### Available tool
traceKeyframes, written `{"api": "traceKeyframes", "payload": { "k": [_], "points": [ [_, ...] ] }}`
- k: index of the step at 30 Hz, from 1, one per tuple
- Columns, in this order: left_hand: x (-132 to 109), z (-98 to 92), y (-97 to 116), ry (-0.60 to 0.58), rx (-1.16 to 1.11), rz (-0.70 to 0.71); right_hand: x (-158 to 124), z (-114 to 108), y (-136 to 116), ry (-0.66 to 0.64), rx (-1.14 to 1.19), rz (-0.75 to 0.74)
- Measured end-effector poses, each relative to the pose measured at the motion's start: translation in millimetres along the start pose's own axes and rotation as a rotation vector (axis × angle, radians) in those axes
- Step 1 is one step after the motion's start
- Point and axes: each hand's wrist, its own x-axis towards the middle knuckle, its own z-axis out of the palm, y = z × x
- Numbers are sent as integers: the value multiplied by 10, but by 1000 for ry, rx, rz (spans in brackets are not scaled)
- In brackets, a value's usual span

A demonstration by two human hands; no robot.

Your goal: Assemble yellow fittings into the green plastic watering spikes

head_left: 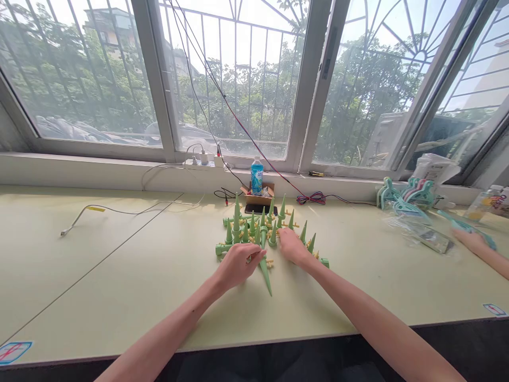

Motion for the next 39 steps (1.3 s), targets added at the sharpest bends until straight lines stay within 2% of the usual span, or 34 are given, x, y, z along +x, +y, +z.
{"api": "traceKeyframes", "payload": {
  "k": [8, 17, 25, 33, 39],
  "points": [
    [0, 0, -2, 4, -3, 10, -27, 26, -2, 19, -35, -7],
    [0, 2, -3, 10, -2, 5, -270, 32, -1, 43, -41, -104],
    [-3, -4, -22, 11, 19, -21, -350, 152, 74, 79, 82, -261],
    [7, -19, -12, 57, -15, -112, -469, 140, 2, 284, 404, -435],
    [10, -17, -24, 37, -38, -109, -486, 85, -58, 248, 549, -506]
  ]
}}
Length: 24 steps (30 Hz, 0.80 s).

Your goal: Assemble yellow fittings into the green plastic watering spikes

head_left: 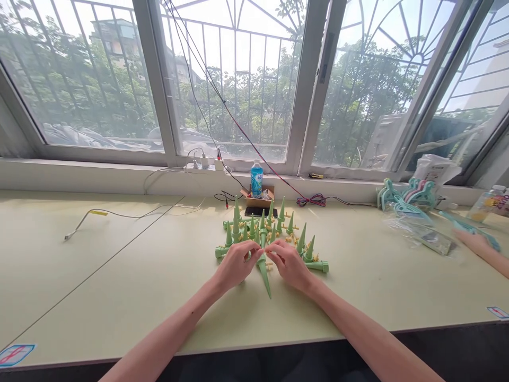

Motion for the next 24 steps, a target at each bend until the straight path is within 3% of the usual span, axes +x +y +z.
{"api": "traceKeyframes", "payload": {
  "k": [7, 13, 24],
  "points": [
    [0, -11, 10, -51, -14, 2, 0, 30, 43, -32, 90, -23],
    [7, -14, 26, -33, -44, -4, 2, 44, 59, 14, 120, -49],
    [22, -11, 46, -13, -200, -96, 5, 40, 14, 45, 216, 53]
  ]
}}
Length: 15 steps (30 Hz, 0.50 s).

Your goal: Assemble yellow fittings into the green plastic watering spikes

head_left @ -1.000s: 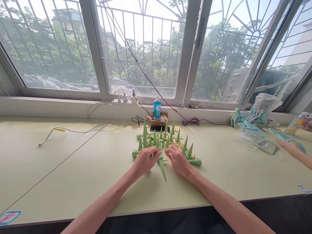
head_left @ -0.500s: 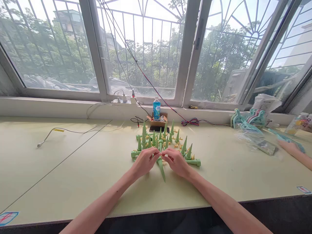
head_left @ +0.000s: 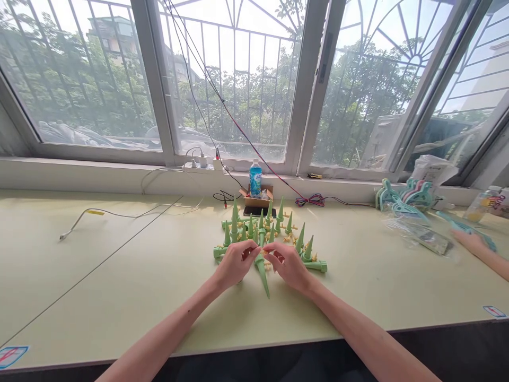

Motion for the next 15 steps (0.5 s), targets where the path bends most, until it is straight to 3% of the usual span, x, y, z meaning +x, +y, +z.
{"api": "traceKeyframes", "payload": {
  "k": [15],
  "points": [
    [-1, 8, -36, 33, 153, 21, 23, -7, 11, 100, 31, 37]
  ]
}}
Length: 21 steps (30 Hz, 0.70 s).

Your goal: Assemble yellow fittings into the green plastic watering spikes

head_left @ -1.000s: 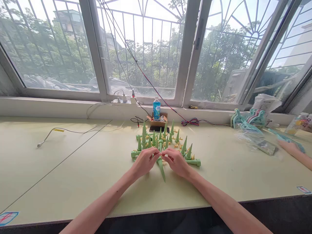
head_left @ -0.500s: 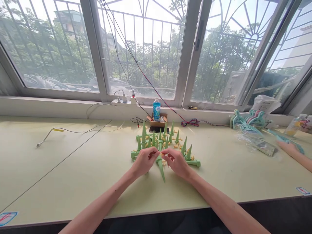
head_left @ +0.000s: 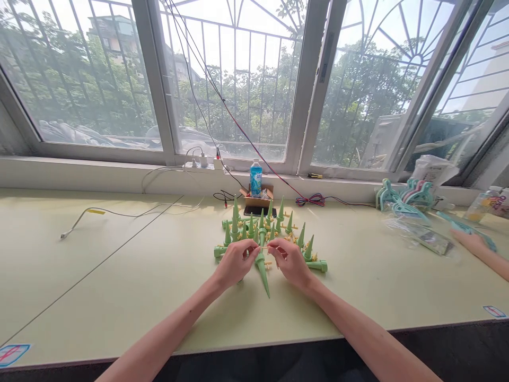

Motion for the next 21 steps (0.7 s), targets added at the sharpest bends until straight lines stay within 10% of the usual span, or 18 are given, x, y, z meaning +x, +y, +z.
{"api": "traceKeyframes", "payload": {
  "k": [21],
  "points": [
    [0, 52, -83, -113, 72, 1, 4, 4, 35, -13, -52, 23]
  ]
}}
